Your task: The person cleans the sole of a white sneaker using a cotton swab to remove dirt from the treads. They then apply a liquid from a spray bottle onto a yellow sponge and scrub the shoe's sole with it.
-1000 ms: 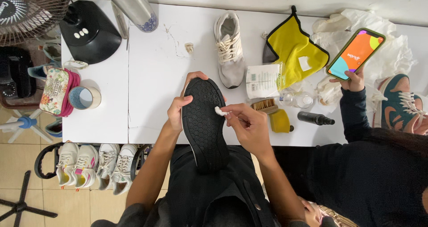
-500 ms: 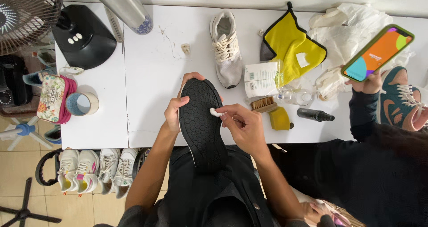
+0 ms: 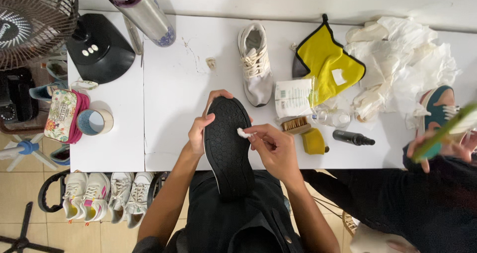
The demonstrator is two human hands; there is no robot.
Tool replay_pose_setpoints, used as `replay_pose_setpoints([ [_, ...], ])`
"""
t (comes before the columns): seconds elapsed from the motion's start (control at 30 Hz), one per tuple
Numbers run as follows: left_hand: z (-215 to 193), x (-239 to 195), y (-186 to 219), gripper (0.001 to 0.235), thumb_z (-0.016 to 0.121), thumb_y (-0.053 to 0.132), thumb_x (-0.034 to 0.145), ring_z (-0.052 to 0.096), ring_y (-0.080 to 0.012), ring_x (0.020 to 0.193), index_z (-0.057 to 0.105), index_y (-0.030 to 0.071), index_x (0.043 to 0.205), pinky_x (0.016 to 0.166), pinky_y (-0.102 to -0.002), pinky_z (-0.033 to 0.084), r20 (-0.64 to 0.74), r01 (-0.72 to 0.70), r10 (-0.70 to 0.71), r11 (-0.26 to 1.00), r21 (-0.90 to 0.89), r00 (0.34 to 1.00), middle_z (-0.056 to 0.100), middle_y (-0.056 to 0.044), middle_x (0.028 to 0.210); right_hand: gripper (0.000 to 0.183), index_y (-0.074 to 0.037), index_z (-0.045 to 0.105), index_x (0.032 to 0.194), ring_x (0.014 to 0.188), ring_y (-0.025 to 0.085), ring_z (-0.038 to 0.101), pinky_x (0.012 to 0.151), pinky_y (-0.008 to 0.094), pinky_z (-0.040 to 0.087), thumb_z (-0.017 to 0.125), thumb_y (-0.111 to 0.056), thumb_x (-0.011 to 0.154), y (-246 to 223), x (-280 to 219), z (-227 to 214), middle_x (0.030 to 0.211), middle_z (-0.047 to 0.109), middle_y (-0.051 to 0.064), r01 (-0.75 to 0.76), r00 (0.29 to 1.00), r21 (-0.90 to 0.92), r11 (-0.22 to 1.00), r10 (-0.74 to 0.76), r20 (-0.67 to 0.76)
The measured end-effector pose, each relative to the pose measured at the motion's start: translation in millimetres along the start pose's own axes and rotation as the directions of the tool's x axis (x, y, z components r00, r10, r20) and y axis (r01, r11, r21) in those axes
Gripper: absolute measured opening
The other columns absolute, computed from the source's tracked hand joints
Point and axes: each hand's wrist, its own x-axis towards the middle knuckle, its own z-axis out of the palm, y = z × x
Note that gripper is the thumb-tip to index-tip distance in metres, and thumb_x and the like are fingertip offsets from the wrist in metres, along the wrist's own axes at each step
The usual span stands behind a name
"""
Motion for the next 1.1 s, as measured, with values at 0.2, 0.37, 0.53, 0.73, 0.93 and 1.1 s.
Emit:
replay_pose_setpoints([
  [0.2,-5.2,-1.0,-5.4,0.068,0.051,0.040,0.093,0.063,-0.0165,0.101,0.046,0.000,0.148,0.086,-0.028,0.054,0.013,-0.014,0.014,0.999,-0.040,1.000,0.058,-0.011,0.114,0.017,-0.010,0.087,0.113,0.041,0.009,0.038,0.043,0.026,0.033,0.073,-0.006,0.105,11.5,-0.7,-0.6,0.061,0.074,0.005,-0.011,1.000,0.018,1.000,0.011,0.026],
  [0.37,-10.9,4.8,-8.3,0.067,0.048,0.040,0.095,0.063,-0.0194,0.102,0.044,0.000,0.149,0.086,-0.030,0.054,0.053,-0.015,0.016,1.000,-0.008,0.998,0.058,-0.014,0.114,0.021,-0.016,0.088,0.113,0.040,0.011,0.040,0.043,0.026,0.034,0.075,-0.002,0.102,-0.1,7.0,-17.7,0.063,0.075,0.003,0.052,0.998,-0.119,0.991,-0.056,-0.035],
  [0.53,-10.0,5.2,-7.5,0.066,0.050,0.040,0.096,0.064,-0.0191,0.103,0.046,0.001,0.149,0.088,-0.030,0.054,0.055,-0.004,0.004,1.000,0.002,0.998,0.059,-0.013,0.115,0.023,-0.018,0.089,0.111,0.040,0.012,0.040,0.042,0.024,0.036,0.076,-0.002,0.102,-26.5,17.3,-33.2,0.065,0.077,0.000,0.108,0.987,-0.288,0.951,-0.137,-0.081],
  [0.73,-30.9,4.8,-31.5,0.063,0.053,0.038,0.097,0.063,-0.0162,0.103,0.049,0.003,0.148,0.090,-0.030,0.054,0.069,-0.023,0.023,1.000,-0.005,0.997,0.059,-0.012,0.119,0.019,-0.019,0.087,0.110,0.057,0.023,0.075,0.052,0.031,0.055,0.075,-0.007,0.102,-52.1,23.4,-26.0,0.078,0.084,0.004,0.211,0.977,-0.490,0.846,-0.192,0.088],
  [0.93,-47.3,5.3,-40.9,0.063,0.058,0.039,0.097,0.068,-0.0179,0.103,0.048,0.003,0.147,0.091,-0.032,0.056,0.111,0.016,-0.017,1.000,0.016,0.994,0.065,-0.014,0.114,0.018,-0.022,0.084,0.111,0.043,0.020,0.063,0.047,0.029,0.050,0.067,-0.016,0.110,-51.6,19.5,-21.3,0.079,0.081,-0.003,0.266,0.963,-0.678,0.685,-0.218,0.157],
  [1.1,-45.0,5.6,-37.3,0.063,0.058,0.041,0.098,0.070,-0.0192,0.103,0.046,0.002,0.145,0.088,-0.033,0.057,0.107,0.003,-0.004,1.000,0.014,0.994,0.067,-0.016,0.114,0.019,-0.020,0.081,0.115,0.044,0.022,0.064,0.046,0.030,0.050,0.062,-0.016,0.113,-48.5,17.1,-16.9,0.079,0.077,-0.002,0.281,0.957,-0.710,0.646,-0.244,0.157],
])
